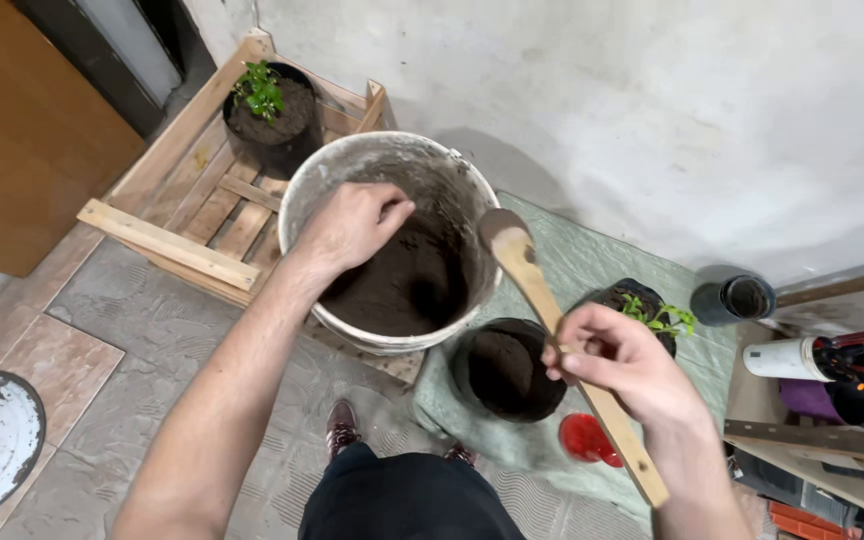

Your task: The person fills a black plastic bag with soil from a white bucket using a wooden scoop, adds more soil by hand, and then sprays the surface with water using a spray bottle.

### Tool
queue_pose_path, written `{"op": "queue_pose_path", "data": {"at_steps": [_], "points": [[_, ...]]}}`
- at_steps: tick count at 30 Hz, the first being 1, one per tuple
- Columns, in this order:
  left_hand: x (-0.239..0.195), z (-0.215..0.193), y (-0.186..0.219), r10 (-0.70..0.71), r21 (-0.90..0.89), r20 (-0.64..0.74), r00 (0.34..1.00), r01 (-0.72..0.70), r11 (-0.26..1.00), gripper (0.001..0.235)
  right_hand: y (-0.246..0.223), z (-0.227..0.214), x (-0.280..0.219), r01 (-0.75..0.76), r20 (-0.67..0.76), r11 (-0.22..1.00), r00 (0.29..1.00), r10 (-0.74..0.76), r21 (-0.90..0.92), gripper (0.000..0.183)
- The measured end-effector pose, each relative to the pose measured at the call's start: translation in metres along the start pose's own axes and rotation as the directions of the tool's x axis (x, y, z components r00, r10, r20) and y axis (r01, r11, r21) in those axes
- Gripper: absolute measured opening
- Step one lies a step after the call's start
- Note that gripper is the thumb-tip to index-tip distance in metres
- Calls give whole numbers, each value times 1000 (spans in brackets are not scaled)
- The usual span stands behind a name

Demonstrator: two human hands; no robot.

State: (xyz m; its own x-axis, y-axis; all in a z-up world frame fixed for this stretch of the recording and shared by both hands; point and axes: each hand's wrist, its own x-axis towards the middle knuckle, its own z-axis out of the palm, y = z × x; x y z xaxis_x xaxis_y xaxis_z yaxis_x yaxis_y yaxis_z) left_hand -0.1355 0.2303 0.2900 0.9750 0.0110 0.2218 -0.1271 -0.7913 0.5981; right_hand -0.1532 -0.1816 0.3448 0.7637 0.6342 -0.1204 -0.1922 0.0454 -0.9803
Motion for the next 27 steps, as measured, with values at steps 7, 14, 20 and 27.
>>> {"op": "queue_pose_path", "data": {"at_steps": [7, 14, 20, 27], "points": [[-26, -2, -87, -66, 116, -8, 998, 67, 991, 34, -38, 108, 131, -177, 23, 419, 903, 430, -891, 51], [-33, 15, -104, -87, 32, -162, 983, 94, 995, 34, 70, 113, 256, 46, -44, -172, 872, 488, -984, 55], [-37, 4, -96, -129, -32, -190, 973, 125, 992, 32, 264, 54, 373, 380, 30, -564, 847, 531, -733, 27], [-37, 11, -97, -143, -21, -238, 961, 142, 990, 32, 349, 56, 414, 306, -100, -615, 838, 536, -727, 45]]}}
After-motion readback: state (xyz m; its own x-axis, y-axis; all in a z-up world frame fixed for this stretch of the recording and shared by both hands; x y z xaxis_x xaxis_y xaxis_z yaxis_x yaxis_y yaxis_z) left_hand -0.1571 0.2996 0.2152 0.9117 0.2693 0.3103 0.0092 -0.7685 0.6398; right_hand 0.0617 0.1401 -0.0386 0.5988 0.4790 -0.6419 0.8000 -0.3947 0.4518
